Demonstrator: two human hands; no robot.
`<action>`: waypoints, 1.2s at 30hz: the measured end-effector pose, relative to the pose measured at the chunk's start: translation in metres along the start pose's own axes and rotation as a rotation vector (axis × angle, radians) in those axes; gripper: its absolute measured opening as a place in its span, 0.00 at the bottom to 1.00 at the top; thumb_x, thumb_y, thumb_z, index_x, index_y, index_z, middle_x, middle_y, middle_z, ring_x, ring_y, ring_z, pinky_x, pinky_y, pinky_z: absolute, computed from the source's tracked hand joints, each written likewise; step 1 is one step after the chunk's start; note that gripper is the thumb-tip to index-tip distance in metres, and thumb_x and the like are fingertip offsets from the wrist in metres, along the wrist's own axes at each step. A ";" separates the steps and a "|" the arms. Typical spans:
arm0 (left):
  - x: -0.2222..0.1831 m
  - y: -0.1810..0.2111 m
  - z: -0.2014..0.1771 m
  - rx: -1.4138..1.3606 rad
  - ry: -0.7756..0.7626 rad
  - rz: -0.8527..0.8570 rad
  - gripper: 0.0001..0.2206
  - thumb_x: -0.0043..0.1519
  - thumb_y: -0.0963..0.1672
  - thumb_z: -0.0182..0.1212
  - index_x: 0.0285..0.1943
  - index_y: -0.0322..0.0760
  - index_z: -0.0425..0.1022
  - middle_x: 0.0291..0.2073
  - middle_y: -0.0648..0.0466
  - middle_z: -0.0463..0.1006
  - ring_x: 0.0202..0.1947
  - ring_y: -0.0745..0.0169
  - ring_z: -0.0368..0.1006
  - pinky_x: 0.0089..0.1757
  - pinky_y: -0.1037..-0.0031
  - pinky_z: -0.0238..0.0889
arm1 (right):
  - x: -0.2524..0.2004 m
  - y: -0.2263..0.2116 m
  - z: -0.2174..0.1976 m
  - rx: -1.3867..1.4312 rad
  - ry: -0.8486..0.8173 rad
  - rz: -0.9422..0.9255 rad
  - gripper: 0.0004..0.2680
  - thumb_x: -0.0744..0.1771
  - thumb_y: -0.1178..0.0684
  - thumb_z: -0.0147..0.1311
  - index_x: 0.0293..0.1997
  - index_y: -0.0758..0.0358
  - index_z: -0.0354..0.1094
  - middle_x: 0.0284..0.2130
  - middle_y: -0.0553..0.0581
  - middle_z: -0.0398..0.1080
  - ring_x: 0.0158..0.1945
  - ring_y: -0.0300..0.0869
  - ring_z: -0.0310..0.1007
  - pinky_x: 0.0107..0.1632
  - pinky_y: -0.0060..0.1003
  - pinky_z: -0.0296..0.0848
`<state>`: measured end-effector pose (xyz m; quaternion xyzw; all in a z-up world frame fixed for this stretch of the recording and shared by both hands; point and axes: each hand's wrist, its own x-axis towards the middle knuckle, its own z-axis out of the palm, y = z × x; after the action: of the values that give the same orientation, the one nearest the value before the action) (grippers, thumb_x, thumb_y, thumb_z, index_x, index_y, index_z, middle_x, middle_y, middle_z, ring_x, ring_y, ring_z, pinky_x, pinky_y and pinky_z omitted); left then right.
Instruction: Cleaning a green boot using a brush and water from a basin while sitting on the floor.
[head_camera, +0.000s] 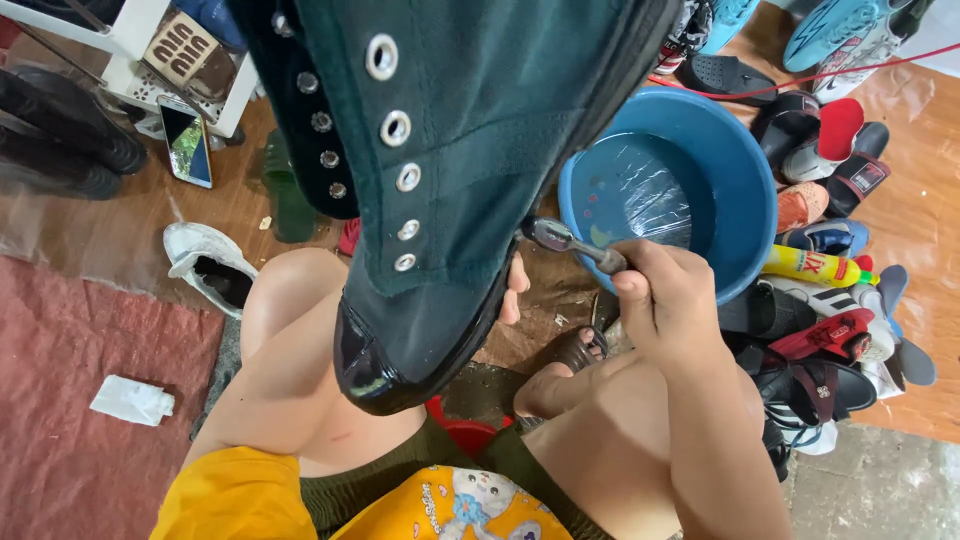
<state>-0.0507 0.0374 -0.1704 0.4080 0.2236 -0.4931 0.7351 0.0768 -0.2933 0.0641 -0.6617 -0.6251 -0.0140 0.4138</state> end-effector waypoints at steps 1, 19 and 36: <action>0.000 -0.003 0.000 -0.005 0.004 0.016 0.22 0.57 0.57 0.60 0.55 0.50 0.73 0.56 0.50 0.75 0.58 0.48 0.69 0.54 0.46 0.60 | 0.001 -0.002 0.000 -0.006 0.000 0.012 0.17 0.72 0.43 0.38 0.38 0.65 0.71 0.16 0.53 0.63 0.14 0.48 0.63 0.22 0.38 0.67; 0.005 -0.048 0.010 -0.064 0.045 0.280 0.29 0.54 0.57 0.63 0.60 0.44 0.67 0.61 0.47 0.70 0.62 0.46 0.65 0.57 0.48 0.55 | 0.004 -0.003 -0.004 0.041 0.067 0.141 0.18 0.72 0.41 0.36 0.36 0.65 0.70 0.14 0.53 0.59 0.13 0.43 0.54 0.20 0.35 0.61; -0.004 -0.065 0.004 -0.058 0.091 0.509 0.36 0.51 0.57 0.65 0.65 0.38 0.62 0.65 0.44 0.65 0.65 0.44 0.61 0.60 0.49 0.50 | 0.003 0.001 -0.010 0.022 0.134 0.213 0.18 0.74 0.45 0.34 0.39 0.67 0.70 0.13 0.53 0.58 0.12 0.40 0.50 0.19 0.33 0.59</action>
<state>-0.1115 0.0246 -0.1893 0.4515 0.1606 -0.2670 0.8361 0.0831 -0.2969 0.0718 -0.7174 -0.5224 -0.0072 0.4609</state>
